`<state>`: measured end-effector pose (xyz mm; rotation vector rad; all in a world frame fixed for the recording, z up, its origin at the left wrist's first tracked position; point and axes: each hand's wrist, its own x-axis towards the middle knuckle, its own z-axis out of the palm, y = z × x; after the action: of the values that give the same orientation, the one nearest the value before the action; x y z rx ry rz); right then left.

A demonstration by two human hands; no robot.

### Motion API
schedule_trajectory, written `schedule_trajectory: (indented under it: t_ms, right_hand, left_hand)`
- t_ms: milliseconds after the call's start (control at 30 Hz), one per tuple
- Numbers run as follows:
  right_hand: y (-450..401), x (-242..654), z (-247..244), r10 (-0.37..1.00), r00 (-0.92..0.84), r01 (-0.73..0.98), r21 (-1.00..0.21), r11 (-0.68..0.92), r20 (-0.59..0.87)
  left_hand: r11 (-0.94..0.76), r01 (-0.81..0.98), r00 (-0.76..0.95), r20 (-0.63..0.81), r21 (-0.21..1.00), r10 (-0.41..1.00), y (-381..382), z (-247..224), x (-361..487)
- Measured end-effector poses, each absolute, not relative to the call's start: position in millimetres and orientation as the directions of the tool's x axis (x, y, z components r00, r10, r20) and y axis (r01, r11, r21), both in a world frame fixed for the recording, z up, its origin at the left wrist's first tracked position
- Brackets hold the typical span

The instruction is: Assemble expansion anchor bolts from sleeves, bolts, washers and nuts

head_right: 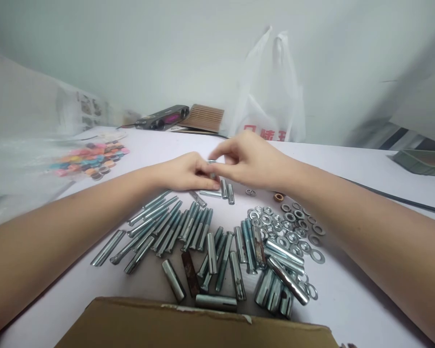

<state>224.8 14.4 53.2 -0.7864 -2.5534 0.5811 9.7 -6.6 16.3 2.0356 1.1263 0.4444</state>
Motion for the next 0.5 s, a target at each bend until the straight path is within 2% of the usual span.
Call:
schedule_trajectory:
  t_ms: [133,300,400,500]
  right_hand:
    - [15,226,49,0.6,-0.761,0.391,-0.563,0.728,0.247]
    - [16,223,44,0.642,-0.716,0.419,-0.568,0.708,0.273]
    - [15,222,37,0.7,-0.662,0.433,-0.626,0.648,0.268]
    - [11,224,31,0.695,-0.675,0.383,-0.688,0.617,0.248]
  left_hand:
    - [-0.331,0.573,0.556,-0.059,0.75,0.829,-5,16,9]
    - [-0.329,0.58,0.551,-0.061,0.745,0.832,-5,15,8]
    - [-0.314,0.579,0.543,-0.069,0.753,0.837,-5,14,8]
    - [-0.31,0.577,0.533,-0.061,0.756,0.844,-5,12,7]
